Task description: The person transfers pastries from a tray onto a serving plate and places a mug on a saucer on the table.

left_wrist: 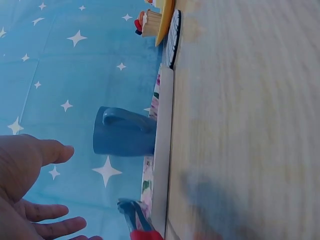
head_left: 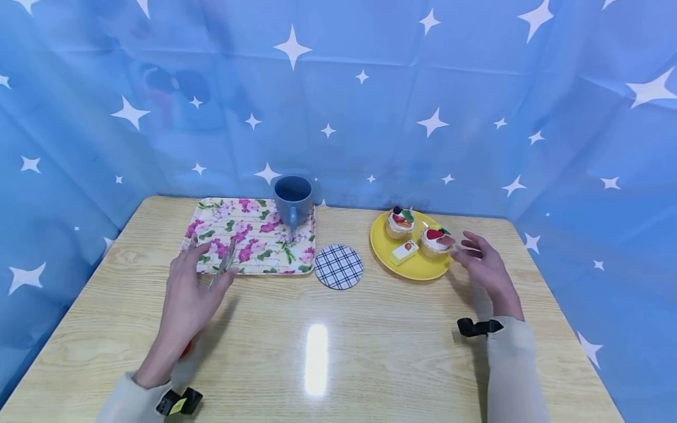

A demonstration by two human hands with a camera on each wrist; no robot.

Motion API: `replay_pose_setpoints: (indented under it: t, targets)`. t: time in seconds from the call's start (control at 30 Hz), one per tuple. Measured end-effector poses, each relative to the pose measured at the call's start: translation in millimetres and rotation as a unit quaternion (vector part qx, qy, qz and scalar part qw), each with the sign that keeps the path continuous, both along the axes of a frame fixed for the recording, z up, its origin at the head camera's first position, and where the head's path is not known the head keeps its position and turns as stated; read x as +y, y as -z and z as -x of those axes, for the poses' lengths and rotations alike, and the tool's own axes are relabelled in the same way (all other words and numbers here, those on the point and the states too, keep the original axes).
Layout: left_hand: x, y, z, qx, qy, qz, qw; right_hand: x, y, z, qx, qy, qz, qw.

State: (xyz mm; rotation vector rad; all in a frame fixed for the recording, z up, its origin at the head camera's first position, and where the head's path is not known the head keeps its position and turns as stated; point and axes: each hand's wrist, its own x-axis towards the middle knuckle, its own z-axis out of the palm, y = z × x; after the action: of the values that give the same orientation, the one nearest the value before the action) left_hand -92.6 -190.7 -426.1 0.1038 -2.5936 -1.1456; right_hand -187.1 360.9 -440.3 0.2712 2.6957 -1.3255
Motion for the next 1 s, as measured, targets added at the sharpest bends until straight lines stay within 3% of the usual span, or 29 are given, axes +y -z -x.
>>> replay_pose_setpoints:
  t: [0.43, 0.57, 0.77, 1.0]
  targets:
    - [16, -3.8, 26.5, -0.020, 0.027, -0.007, 0.9994, -19, -13.2, 5.1, 0.046, -0.016, -0.067, 0.997]
    - [21, -3.2, 33.8, -0.040, 0.045, -0.031, 0.9977, -26, -16.0, 4.2, 0.071, -0.023, -0.093, 0.993]
    - [29, -1.8, 45.5, -0.046, 0.071, -0.059, 0.9946, -37, -22.0, 2.8, 0.119, -0.049, -0.105, 0.986]
    - [39, 4.3, 58.3, -0.049, 0.092, -0.083, 0.9911, -55, -28.3, -0.8, 0.129, -0.069, -0.104, 0.984]
